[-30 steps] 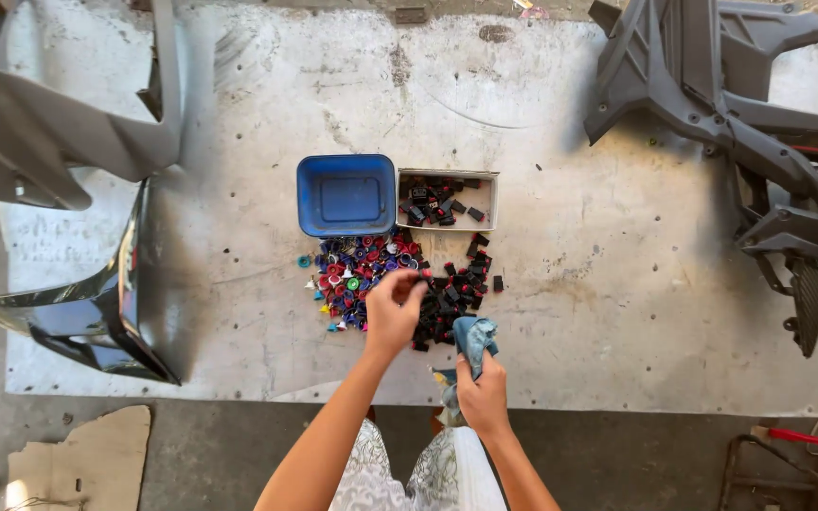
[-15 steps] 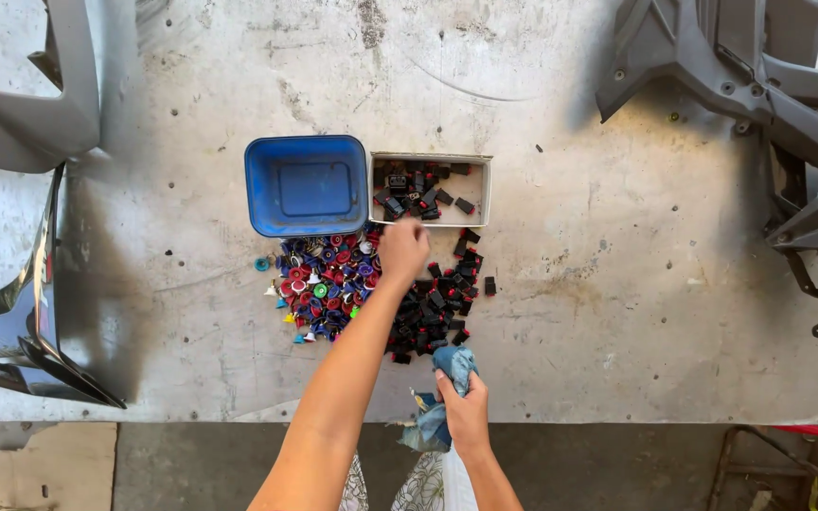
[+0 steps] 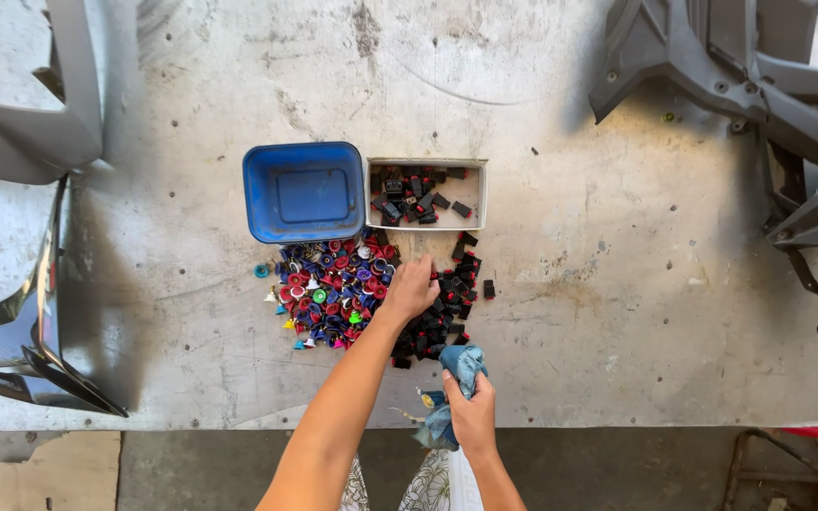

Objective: Cleaning and sorting small motorcycle clips and fasteners with a cloth.

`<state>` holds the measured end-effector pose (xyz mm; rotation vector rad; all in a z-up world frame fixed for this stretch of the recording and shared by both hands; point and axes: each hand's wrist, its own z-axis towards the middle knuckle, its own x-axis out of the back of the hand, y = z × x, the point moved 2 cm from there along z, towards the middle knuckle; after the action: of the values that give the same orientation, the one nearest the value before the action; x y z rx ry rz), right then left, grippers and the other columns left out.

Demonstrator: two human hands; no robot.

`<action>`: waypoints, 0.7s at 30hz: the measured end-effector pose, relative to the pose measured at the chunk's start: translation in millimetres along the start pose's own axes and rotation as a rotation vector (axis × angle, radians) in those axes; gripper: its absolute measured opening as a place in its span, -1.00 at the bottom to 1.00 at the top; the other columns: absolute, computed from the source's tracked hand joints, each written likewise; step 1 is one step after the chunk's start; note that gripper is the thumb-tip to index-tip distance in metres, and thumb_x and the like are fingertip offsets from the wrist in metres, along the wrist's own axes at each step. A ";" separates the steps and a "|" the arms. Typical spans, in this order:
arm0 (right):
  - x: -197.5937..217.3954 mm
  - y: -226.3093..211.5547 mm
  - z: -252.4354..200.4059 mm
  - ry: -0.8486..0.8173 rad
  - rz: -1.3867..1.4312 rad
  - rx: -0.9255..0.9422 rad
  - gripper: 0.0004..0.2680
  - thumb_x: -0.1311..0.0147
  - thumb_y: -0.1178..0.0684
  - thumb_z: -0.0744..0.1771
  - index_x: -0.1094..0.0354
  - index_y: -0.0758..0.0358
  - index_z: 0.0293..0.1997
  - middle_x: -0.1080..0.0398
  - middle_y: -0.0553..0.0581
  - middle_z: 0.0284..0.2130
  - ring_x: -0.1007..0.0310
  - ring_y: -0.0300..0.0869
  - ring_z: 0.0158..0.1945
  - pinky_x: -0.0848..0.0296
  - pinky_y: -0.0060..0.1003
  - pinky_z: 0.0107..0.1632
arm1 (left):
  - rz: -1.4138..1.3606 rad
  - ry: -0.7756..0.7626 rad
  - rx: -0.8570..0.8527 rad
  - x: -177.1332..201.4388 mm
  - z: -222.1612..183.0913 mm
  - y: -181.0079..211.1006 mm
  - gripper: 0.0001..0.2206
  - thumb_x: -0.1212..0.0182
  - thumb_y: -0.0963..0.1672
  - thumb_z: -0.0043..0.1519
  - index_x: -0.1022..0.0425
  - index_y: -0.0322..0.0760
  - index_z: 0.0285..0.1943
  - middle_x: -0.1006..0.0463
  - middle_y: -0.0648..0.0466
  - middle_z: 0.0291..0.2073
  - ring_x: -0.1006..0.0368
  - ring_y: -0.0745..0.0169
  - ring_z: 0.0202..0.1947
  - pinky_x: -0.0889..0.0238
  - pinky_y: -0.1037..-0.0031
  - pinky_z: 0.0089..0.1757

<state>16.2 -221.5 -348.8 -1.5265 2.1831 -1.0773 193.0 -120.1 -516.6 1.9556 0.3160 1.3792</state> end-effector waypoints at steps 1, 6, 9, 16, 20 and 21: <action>-0.9 -11.0 -2.8 -0.003 0.001 0.009 -0.89 -0.19 0.14 0.31 -0.47 0.43 -0.27 -0.42 0.10 -0.54 -0.28 -0.23 -0.50 -0.33 -0.33 -0.39 | 0.003 0.009 -0.003 28.9 -2.2 20.7 -0.74 -0.21 -0.18 0.08 -0.32 -0.44 -0.12 -0.53 -0.23 -0.40 -0.47 -0.32 -0.38 -0.37 0.06 -0.26; 3.9 -61.1 -40.9 0.024 -0.371 0.476 -0.88 -0.12 0.11 0.31 -0.40 0.39 -0.31 -0.45 0.20 -0.52 -0.28 -0.11 -0.55 -0.33 -0.16 -0.44 | -0.579 0.092 0.043 164.5 -64.1 121.8 -0.81 -0.26 -0.22 0.10 -0.63 -0.36 -0.13 -0.46 0.09 -0.36 -0.27 0.35 -0.48 -0.23 0.56 -0.40; 8.8 -102.7 -88.7 -0.071 -0.426 0.651 -0.90 -0.08 0.18 0.30 -0.45 0.41 -0.24 -0.51 0.30 -0.43 -0.37 0.04 -0.46 -0.36 -0.09 -0.34 | -1.022 0.007 0.226 203.4 -124.4 151.7 -0.73 -0.20 -0.31 0.20 -0.57 -0.47 0.09 -0.44 0.04 -0.27 -0.62 0.25 -0.30 -0.51 0.60 -0.25; 25.5 -159.0 -195.6 -0.209 -0.339 0.790 -0.89 -0.04 0.26 0.28 -0.48 0.38 -0.21 -0.55 0.21 -0.39 -0.43 -0.08 -0.47 -0.39 -0.20 -0.40 | -1.322 -0.113 0.348 277.7 -230.8 220.9 -0.81 -0.19 -0.33 0.24 -0.56 -0.56 0.02 -0.65 -0.09 -0.27 -0.56 0.27 -0.30 -0.48 0.53 -0.20; 32.2 -171.4 -227.2 -0.261 -0.288 0.818 -0.79 0.01 0.30 0.29 -0.48 0.37 -0.03 -0.57 0.16 -0.21 -0.50 -0.14 -0.31 -0.47 -0.28 -0.25 | -1.294 -0.079 0.412 300.0 -268.9 240.3 -0.81 -0.17 -0.32 0.25 -0.57 -0.54 0.01 -0.65 -0.08 -0.31 -0.54 0.30 -0.34 -0.43 0.57 -0.27; 33.7 -176.4 -236.7 -0.281 -0.250 0.827 -0.79 0.03 0.30 0.30 -0.45 0.39 0.00 -0.58 0.16 -0.14 -0.56 -0.11 -0.21 -0.50 -0.26 -0.16 | -1.296 -0.096 0.439 302.7 -278.7 245.9 -0.80 -0.16 -0.31 0.27 -0.58 -0.50 0.04 -0.64 -0.08 -0.35 -0.54 0.30 -0.35 -0.42 0.57 -0.28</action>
<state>-15.5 -182.4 -56.0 -1.4276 1.1360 -1.4742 16.5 -11.4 -84.4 1.5068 1.5856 0.3512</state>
